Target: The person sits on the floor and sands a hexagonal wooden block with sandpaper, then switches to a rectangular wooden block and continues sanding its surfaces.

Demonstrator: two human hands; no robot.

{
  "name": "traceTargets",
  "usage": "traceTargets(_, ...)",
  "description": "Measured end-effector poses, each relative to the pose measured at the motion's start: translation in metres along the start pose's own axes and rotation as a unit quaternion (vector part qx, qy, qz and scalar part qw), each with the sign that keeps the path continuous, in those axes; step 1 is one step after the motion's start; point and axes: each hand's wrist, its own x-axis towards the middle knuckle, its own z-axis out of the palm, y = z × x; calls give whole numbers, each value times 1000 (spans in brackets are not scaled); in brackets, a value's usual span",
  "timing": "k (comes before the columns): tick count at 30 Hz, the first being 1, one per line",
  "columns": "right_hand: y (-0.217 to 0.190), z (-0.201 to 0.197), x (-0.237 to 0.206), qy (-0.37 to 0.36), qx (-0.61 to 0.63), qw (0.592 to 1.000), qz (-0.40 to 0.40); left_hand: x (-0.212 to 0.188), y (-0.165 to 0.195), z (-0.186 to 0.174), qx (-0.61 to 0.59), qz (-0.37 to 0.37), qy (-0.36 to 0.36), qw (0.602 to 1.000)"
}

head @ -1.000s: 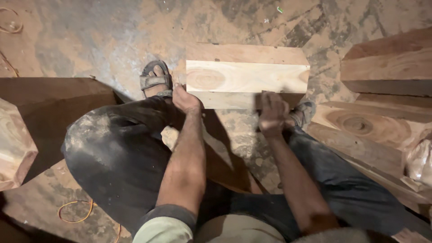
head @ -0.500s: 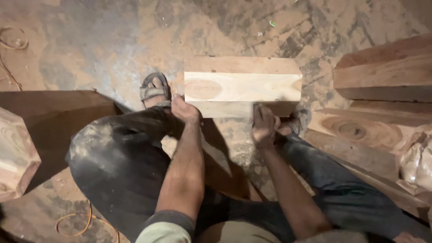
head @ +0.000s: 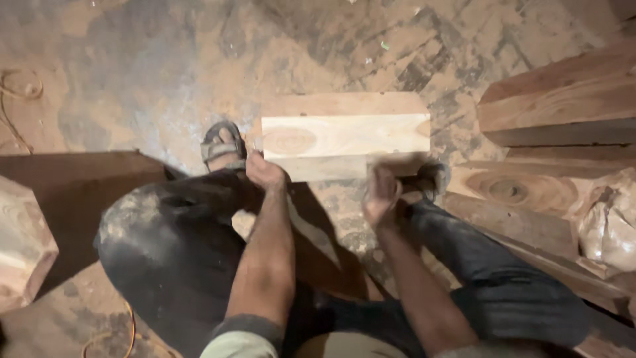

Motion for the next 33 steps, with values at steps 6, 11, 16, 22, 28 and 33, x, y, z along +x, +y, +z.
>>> traceTargets(6, 9, -15, 58, -56, 13, 996, 63, -1, 1, 0, -2, -73, 7, 997)
traceTargets(11, -6, -23, 74, -65, 7, 995, 75, 0, -1, 0, 8, -99, 5, 995)
traceTargets(16, -12, -3, 74, -105, 28, 990, 90, 0, -7, 0, 23, -104, 2, 994)
traceTargets(22, -4, 15, 61, -79, 68, 994, -24, -2, -8, 2, -2, -120, 1, 993)
traceTargets(28, 21, 3, 45, -30, 220, 950, 218, 1, -1, -3, 82, -137, -41, 986)
traceTargets(33, 23, -3, 50, -17, 422, 861, 285, 9, 18, -3, 143, -179, -73, 971)
